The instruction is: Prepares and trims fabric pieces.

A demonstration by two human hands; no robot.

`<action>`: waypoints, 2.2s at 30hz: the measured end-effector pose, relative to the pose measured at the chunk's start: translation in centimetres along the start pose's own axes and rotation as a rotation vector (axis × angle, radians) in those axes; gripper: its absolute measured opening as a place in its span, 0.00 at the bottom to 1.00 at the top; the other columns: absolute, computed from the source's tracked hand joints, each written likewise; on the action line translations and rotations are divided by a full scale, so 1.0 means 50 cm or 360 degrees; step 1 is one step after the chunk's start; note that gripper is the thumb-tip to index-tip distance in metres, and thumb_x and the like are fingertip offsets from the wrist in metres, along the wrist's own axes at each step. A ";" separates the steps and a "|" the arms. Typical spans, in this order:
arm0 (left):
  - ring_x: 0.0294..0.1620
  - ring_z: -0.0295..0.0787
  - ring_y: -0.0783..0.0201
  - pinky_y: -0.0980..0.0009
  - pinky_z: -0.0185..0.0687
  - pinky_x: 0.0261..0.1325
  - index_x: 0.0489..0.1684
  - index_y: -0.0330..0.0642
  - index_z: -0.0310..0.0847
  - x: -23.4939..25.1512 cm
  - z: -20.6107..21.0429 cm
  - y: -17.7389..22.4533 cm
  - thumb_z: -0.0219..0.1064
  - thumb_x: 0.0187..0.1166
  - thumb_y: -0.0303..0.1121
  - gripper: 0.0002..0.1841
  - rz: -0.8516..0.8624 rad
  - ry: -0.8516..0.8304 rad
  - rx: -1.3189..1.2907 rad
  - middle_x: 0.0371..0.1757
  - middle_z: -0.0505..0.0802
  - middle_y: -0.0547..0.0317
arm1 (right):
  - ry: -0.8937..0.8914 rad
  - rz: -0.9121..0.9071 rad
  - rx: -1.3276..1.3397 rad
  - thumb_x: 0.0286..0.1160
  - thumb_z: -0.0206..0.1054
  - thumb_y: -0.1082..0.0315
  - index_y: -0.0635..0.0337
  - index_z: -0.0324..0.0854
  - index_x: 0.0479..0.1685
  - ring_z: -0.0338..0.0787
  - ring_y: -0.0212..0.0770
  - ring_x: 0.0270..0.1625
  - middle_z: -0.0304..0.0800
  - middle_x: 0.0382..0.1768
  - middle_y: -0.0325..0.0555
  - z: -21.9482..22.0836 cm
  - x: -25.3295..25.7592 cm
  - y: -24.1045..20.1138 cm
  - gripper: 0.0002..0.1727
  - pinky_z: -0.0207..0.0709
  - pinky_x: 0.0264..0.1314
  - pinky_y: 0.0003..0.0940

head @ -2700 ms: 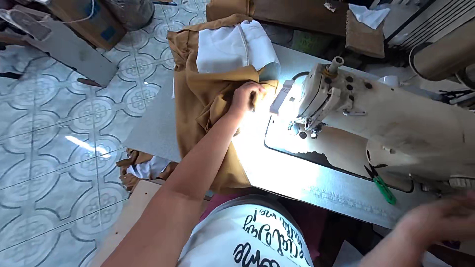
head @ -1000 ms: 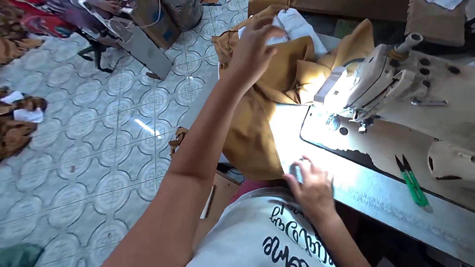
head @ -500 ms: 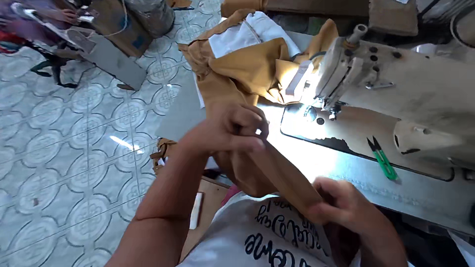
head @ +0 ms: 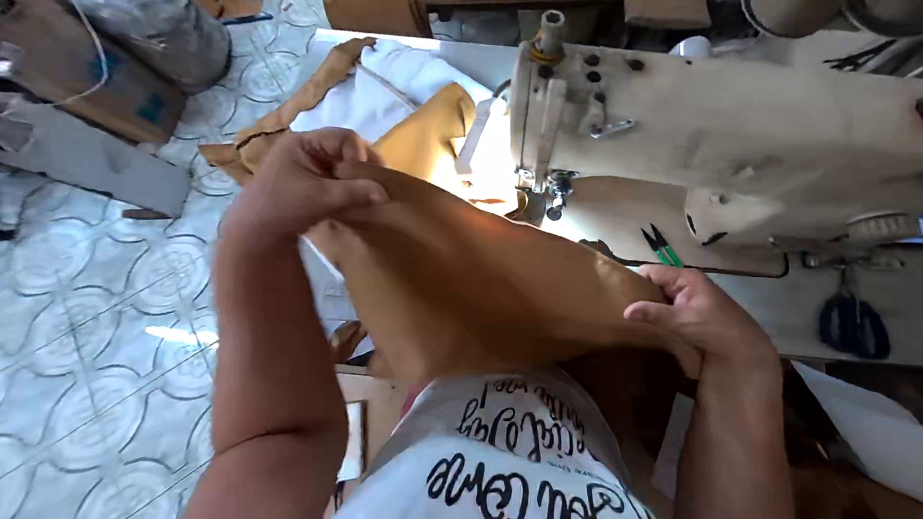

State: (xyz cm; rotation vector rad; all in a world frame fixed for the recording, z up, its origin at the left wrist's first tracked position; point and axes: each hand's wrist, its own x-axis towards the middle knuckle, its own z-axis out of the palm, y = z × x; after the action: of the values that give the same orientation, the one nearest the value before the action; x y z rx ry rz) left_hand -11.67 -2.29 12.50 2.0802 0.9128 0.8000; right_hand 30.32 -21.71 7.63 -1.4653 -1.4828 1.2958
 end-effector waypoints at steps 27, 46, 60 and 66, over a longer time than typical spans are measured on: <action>0.92 0.55 0.35 0.08 0.41 0.70 0.65 0.69 0.87 -0.006 0.479 0.029 0.64 0.83 0.52 0.16 0.0253 -0.0496 0.0722 0.83 0.79 0.60 | 0.1039 0.0421 -0.0823 0.84 0.62 0.71 0.72 0.68 0.68 0.92 0.56 0.42 0.86 0.49 0.65 0.033 -0.060 0.086 0.19 0.87 0.46 0.57; 0.93 0.53 0.35 0.08 0.39 0.70 0.68 0.75 0.85 -0.011 0.485 0.026 0.67 0.72 0.64 0.25 0.0297 -0.0475 0.0799 0.84 0.78 0.60 | 0.1148 0.0478 -0.1620 0.80 0.65 0.67 0.65 0.83 0.63 0.95 0.56 0.34 0.92 0.43 0.59 0.200 -0.057 0.055 0.17 0.85 0.30 0.50; 0.45 0.87 0.79 0.76 0.84 0.53 0.61 0.45 0.85 -0.063 0.399 0.054 0.53 0.93 0.38 0.15 -0.0587 -0.0455 -0.0595 0.43 0.92 0.67 | 0.1342 0.0416 -0.1498 0.89 0.56 0.57 0.68 0.77 0.72 0.77 0.79 0.70 0.78 0.70 0.74 -0.036 -0.050 0.179 0.25 0.72 0.60 0.77; 0.38 0.93 0.72 0.74 0.91 0.45 0.52 0.46 0.81 -0.065 0.386 0.033 0.53 0.90 0.31 0.10 -0.1214 -0.0254 -0.1637 0.37 0.94 0.62 | 0.1443 0.0421 -0.1473 0.88 0.55 0.58 0.62 0.78 0.75 0.71 0.77 0.78 0.76 0.77 0.67 -0.035 -0.048 0.187 0.24 0.66 0.68 0.78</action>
State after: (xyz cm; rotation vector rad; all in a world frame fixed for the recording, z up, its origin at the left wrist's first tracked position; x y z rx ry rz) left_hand 1.63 -12.62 2.36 0.7901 0.8421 0.4915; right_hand 35.17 -24.88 -0.29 -2.4219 -1.2610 -0.1322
